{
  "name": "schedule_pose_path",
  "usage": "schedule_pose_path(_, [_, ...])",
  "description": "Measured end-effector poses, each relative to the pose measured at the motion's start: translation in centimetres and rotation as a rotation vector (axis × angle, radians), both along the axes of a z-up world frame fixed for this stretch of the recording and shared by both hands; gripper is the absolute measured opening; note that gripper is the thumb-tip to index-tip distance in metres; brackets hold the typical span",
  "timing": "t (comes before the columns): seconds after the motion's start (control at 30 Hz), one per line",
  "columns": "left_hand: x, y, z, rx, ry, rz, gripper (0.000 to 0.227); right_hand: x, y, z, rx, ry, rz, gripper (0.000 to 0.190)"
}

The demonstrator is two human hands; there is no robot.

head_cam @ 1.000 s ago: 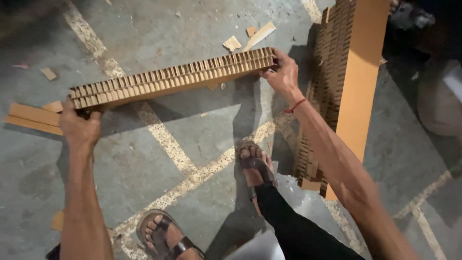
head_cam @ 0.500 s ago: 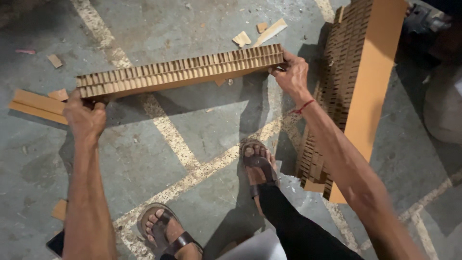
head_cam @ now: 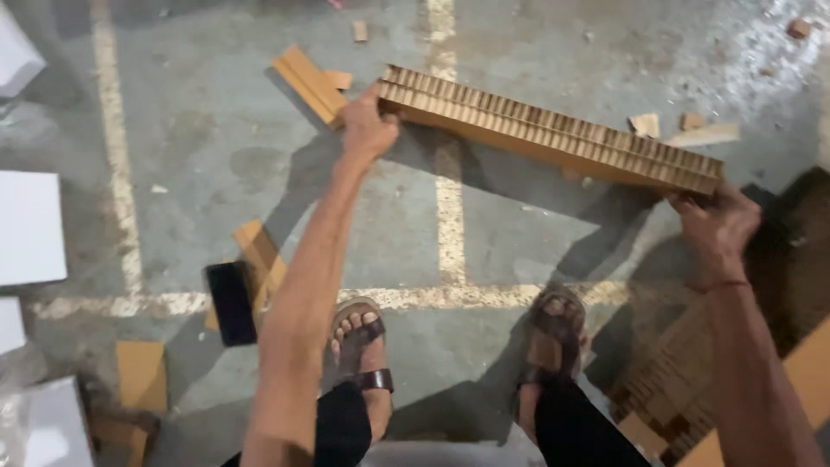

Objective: The person picks up long, grooved wooden planks from the floor and stacks them vertically against a larger pile. The person handles the planks one by one, inspecting them briefly before placing them in the stack.

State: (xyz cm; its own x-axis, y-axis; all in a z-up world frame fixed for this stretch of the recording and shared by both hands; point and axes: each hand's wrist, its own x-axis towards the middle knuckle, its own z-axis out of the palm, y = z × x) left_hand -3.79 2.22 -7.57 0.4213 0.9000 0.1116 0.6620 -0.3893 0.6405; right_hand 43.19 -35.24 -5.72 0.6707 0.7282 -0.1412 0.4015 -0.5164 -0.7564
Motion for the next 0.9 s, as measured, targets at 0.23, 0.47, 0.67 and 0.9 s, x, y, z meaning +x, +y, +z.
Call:
schedule_pose_path(0.23, [0.2,-0.2,-0.2,-0.197,-0.067,0.014,0.048,-0.5,-0.2,0.6,-0.005,-0.170,0.096,0.029])
schedule_pose_path(0.47, [-0.4,0.9,0.1,0.024,-0.046,-0.080,0.075,-1.4,1.0,3.2,-0.066,-0.263,0.178,0.059])
schedule_pose_path(0.67, [-0.4,1.8,1.9,-0.220,0.261,-0.172,0.093,0.4,1.6,0.9,-0.010,0.186,-0.055,0.082])
schedule_pose_path(0.9, [-1.0,1.9,1.4,-0.004,0.184,-0.262,0.091,2.7,-1.3,-2.0,-0.206,-0.593,0.312,0.076])
